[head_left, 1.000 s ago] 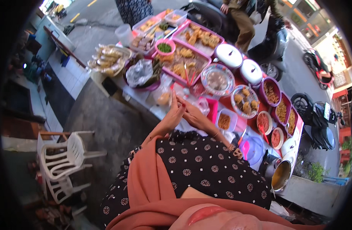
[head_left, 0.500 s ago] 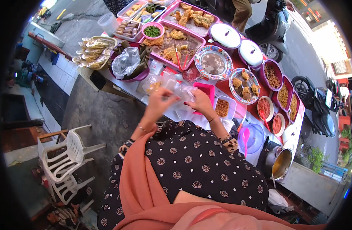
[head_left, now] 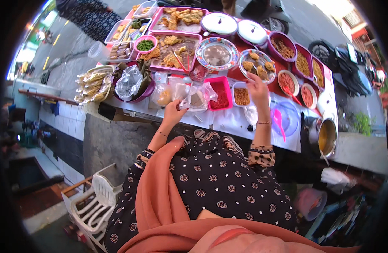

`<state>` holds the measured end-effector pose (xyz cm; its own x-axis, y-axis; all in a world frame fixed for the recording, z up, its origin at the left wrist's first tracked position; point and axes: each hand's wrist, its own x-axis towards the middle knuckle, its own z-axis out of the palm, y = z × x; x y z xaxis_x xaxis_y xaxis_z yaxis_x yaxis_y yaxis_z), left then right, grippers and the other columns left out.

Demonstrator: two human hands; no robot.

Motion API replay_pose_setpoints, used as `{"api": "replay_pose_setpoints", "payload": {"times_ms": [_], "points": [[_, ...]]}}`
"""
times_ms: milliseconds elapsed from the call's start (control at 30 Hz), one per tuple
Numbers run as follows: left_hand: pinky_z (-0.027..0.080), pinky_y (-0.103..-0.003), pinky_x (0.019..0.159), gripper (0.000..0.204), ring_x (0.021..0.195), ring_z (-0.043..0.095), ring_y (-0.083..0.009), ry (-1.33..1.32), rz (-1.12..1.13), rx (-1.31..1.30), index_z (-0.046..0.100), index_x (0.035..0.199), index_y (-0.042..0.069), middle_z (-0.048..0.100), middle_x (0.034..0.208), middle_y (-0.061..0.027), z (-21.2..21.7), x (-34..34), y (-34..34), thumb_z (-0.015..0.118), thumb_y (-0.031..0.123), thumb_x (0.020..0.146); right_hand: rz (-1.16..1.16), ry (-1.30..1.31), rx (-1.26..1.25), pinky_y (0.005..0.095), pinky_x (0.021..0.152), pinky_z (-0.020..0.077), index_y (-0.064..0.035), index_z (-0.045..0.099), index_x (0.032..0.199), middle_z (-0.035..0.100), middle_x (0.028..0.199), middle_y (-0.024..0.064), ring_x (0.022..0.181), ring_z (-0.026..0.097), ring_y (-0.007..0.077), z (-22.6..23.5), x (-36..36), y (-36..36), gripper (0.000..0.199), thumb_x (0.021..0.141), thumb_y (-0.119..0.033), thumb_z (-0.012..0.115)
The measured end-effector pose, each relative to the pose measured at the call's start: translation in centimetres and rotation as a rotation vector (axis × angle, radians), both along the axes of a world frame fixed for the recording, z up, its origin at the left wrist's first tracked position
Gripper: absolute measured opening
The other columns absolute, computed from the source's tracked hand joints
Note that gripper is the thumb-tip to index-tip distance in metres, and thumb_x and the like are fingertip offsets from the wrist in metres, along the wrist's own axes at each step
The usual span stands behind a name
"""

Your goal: The person packs food orders by ladling broth from a pot and spooning sauce into a food pouch, securing the bags with rubber bands, and then packing crackers into a separate plastic bag.

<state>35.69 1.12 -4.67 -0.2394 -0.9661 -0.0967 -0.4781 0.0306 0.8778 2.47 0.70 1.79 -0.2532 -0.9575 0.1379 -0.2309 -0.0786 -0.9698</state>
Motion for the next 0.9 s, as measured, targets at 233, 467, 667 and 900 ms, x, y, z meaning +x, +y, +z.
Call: {"api": "replay_pose_setpoints", "payload": {"times_ms": [233, 467, 667, 900], "points": [[0.048, -0.025, 0.066, 0.029, 0.075, 0.059, -0.0119, 0.14, -0.01, 0.033, 0.059, 0.1, -0.003, 0.063, 0.087, -0.008, 1.0, -0.9, 2.1, 0.069, 0.01, 0.076, -0.205, -0.022, 0.451, 0.0239, 0.065, 0.0448, -0.0012, 0.061, 0.1, 0.059, 0.081, 0.0015, 0.07, 0.053, 0.0094, -6.8, -3.1, 21.3, 0.019, 0.083, -0.006, 0.053], [0.048, -0.025, 0.067, 0.033, 0.08, 0.058, -0.0104, 0.104, 0.008, -0.092, 0.056, 0.109, 0.001, 0.057, 0.103, -0.0073, 4.2, -4.2, 6.3, 0.068, 0.009, 0.079, 0.078, -0.415, 0.621, 0.0263, 0.076, 0.0484, 0.0038, 0.055, 0.115, 0.062, 0.095, 0.006, 0.083, 0.059, 0.0134, -7.8, 4.3, 34.9, 0.031, 0.084, -0.001, 0.055], [0.048, -0.026, 0.068, 0.028, 0.08, 0.059, -0.013, 0.158, -0.208, -0.036, 0.058, 0.107, 0.003, 0.059, 0.097, -0.0072, 5.1, -10.3, 8.7, 0.065, 0.012, 0.081, -0.233, -0.118, 0.533, 0.0253, 0.077, 0.0481, 0.0036, 0.056, 0.112, 0.064, 0.092, 0.0075, 0.086, 0.06, 0.0129, -7.8, -1.0, 40.0, 0.031, 0.084, -0.008, 0.06], [0.048, -0.024, 0.07, 0.023, 0.079, 0.059, -0.0116, 0.139, -0.516, 0.053, 0.059, 0.106, 0.0, 0.062, 0.093, -0.0061, 3.1, -23.6, 16.6, 0.061, 0.013, 0.086, -0.322, -0.119, 0.42, 0.026, 0.07, 0.0464, -0.001, 0.06, 0.108, 0.064, 0.08, 0.0054, 0.074, 0.056, 0.0115, -6.9, -11.6, 50.9, 0.031, 0.083, -0.019, 0.064]]}}
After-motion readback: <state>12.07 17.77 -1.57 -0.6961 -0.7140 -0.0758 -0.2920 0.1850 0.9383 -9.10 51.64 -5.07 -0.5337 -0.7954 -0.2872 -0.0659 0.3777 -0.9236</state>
